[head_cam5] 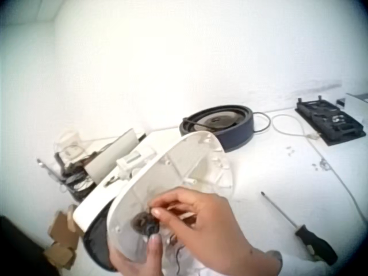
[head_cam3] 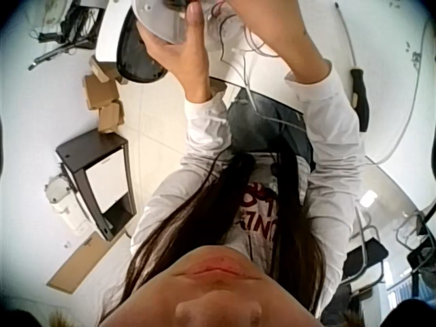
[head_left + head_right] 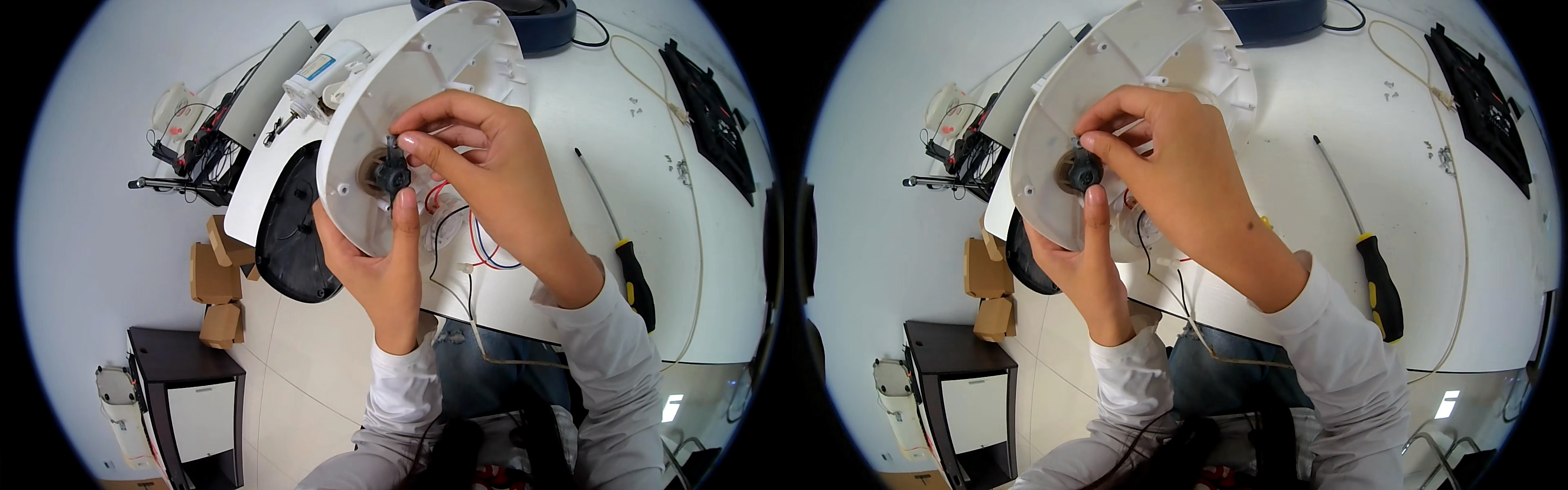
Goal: The person uses a screwdriver to remove and reinstall a small switch component inside a white plastic housing. They repeatedly unscrew, detach, and reattach the switch while manipulating internal wires, then tighten the screws again.
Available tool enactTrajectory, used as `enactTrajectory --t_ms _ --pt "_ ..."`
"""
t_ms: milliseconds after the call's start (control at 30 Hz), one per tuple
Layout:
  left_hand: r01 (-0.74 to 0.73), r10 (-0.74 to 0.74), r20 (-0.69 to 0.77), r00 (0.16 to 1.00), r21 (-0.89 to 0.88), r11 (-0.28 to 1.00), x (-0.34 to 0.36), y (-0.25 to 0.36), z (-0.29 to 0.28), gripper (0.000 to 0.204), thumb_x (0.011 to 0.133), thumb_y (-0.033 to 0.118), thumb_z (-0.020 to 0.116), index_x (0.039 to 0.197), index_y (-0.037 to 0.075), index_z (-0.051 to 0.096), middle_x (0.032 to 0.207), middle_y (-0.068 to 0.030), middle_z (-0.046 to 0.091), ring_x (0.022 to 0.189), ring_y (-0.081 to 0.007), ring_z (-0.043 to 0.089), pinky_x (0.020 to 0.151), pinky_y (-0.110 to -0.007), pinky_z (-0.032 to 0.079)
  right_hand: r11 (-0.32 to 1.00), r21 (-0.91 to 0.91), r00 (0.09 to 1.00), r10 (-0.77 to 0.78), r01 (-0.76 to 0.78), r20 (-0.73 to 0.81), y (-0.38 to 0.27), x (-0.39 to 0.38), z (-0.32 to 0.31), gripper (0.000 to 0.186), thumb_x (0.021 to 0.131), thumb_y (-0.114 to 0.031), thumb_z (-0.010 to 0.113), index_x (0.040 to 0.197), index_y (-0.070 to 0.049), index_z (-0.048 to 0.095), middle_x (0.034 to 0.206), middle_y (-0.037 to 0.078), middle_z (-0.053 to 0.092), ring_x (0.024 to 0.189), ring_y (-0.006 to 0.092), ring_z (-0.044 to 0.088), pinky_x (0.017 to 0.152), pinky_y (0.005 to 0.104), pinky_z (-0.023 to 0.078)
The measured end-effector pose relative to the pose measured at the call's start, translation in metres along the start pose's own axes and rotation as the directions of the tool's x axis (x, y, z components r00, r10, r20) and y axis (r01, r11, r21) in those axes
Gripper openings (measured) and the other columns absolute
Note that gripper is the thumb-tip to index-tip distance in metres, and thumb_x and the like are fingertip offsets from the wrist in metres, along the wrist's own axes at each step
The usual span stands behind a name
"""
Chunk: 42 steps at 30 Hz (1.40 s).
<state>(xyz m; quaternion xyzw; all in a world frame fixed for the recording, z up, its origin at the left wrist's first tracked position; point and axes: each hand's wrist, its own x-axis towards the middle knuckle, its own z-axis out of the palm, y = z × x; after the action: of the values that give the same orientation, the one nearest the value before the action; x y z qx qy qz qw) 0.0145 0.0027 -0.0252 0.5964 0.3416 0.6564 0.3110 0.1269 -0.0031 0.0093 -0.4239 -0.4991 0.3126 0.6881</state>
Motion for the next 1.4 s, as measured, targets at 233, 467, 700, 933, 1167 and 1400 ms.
enactTrajectory --t_ms 233,467,700,933,1167,1400 --pt "0.06 -0.056 0.069 0.996 -0.051 0.997 -0.003 -0.001 -0.01 0.042 0.083 0.012 0.062 0.119 -0.003 0.045 0.11 -0.0086 0.053 0.098 -0.0138 0.051 0.087 -0.027 0.038 1.0 0.011 1.0 -0.004 0.004 0.02 0.003 0.0 -0.001 0.007 0.079 -0.004 0.059 0.085 0.0 0.06 0.076 0.007 0.062 0.064 0.0143 0.059 0.058 0.0245 0.047" --pt "0.072 -0.063 0.097 0.993 -0.092 0.993 -0.004 -0.002 -0.014 0.039 0.085 0.011 0.057 0.119 -0.003 0.044 0.111 -0.0088 0.054 0.1 -0.0142 0.05 0.089 -0.027 0.036 0.999 0.024 0.998 0.032 -0.033 0.05 -0.003 -0.003 -0.005 0.008 0.08 -0.003 0.057 0.088 0.0 0.058 0.079 0.006 0.06 0.068 0.0127 0.058 0.057 0.024 0.047" --pt "0.078 -0.07 0.075 0.995 -0.113 0.991 -0.005 -0.002 -0.012 0.035 0.087 0.009 0.053 0.118 -0.004 0.045 0.111 -0.0094 0.054 0.1 -0.0144 0.05 0.091 -0.027 0.035 0.988 0.075 0.979 0.123 -0.136 0.162 -0.008 -0.003 -0.013 0.01 0.084 -0.006 0.055 0.09 0.001 0.058 0.082 0.005 0.058 0.071 0.0109 0.057 0.054 0.0222 0.047" --pt "0.099 -0.093 0.058 0.994 -0.115 0.988 -0.005 0.0 -0.013 0.032 0.087 0.009 0.051 0.116 -0.004 0.047 0.109 -0.0097 0.055 0.099 -0.0138 0.051 0.09 -0.027 0.036 0.972 0.138 0.963 0.157 -0.19 0.219 -0.005 -0.002 -0.012 0.014 0.087 -0.013 0.055 0.096 -0.002 0.056 0.086 0.001 0.059 0.075 0.0063 0.055 0.057 0.0191 0.042" --pt "0.093 -0.084 0.069 0.994 -0.136 0.986 -0.004 -0.001 -0.013 0.032 0.087 0.009 0.05 0.116 -0.004 0.047 0.11 -0.0092 0.055 0.099 -0.0135 0.051 0.089 -0.027 0.037 0.967 0.139 0.957 0.179 -0.214 0.228 -0.009 -0.002 -0.015 0.014 0.087 -0.01 0.052 0.096 0.0 0.056 0.085 0.004 0.058 0.076 0.0092 0.056 0.057 0.0211 0.047" --pt "0.069 -0.065 0.032 0.997 -0.144 0.987 0.0 0.0 -0.006 0.026 0.087 0.01 0.055 0.109 -0.002 0.049 0.098 -0.0042 0.054 0.088 -0.009 0.049 0.078 -0.021 0.039 0.981 0.037 0.951 0.176 -0.191 0.255 -0.013 0.002 -0.028 0.015 0.086 -0.012 0.054 0.096 -0.003 0.057 0.087 0.001 0.059 0.075 0.0076 0.056 0.057 0.0188 0.043"
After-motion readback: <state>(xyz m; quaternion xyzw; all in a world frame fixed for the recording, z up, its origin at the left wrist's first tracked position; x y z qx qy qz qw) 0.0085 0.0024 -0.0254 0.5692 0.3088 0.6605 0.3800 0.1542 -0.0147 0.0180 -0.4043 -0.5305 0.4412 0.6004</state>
